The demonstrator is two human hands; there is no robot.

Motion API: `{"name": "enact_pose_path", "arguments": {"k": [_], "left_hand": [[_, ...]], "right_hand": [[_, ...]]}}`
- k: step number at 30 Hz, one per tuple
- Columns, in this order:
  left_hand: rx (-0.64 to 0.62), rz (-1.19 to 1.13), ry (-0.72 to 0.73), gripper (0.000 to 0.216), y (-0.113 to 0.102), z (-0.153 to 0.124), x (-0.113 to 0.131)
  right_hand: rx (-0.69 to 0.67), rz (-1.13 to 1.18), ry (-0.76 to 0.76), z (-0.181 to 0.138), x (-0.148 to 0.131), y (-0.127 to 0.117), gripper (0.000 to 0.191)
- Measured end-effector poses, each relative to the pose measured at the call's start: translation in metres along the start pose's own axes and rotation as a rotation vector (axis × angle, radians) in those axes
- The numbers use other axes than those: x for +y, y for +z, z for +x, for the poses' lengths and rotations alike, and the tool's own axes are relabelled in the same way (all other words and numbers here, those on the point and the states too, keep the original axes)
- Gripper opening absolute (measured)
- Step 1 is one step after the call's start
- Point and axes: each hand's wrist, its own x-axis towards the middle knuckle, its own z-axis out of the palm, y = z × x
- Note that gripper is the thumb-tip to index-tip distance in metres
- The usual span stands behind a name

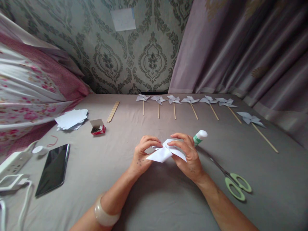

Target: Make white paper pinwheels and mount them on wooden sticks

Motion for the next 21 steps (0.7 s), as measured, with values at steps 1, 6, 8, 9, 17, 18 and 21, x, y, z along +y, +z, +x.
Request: {"name": "enact_pose_path", "arguments": {"k": [1, 6, 8, 9, 17, 18, 21], "left_hand": [[-0.008, 0.007, 0.002, 0.019, 0.0, 0.0, 0.0], [-0.023, 0.022, -0.02, 0.017, 0.0, 0.0, 0.001], [-0.034, 0.018, -0.04, 0.017, 0.0, 0.0, 0.001], [-0.042, 0.013, -0.06, 0.017, 0.0, 0.0, 0.002], [-0.062, -0.283, -0.651, 0.037, 0.005, 0.002, 0.0], [-0.061, -0.342, -0.705, 0.039, 0.006, 0.002, 0.0], [-0.041, -0.424, -0.779, 0.042, 0.008, 0.001, 0.002]], "right_hand": [[0.003, -0.005, -0.007, 0.0, 0.0, 0.0, 0.02], [0.022, -0.013, -0.027, -0.002, 0.002, 0.002, 0.017], [0.02, -0.006, -0.017, -0.002, 0.002, 0.002, 0.016], [0.015, 0.005, 0.004, -0.001, 0.002, 0.003, 0.014], [-0.196, 0.524, 0.79, -0.001, -0.001, 0.01, 0.033], [-0.191, 0.593, 0.875, -0.001, -0.001, 0.012, 0.037], [-0.104, 0.75, 1.016, -0.005, 0.001, 0.018, 0.041]]}}
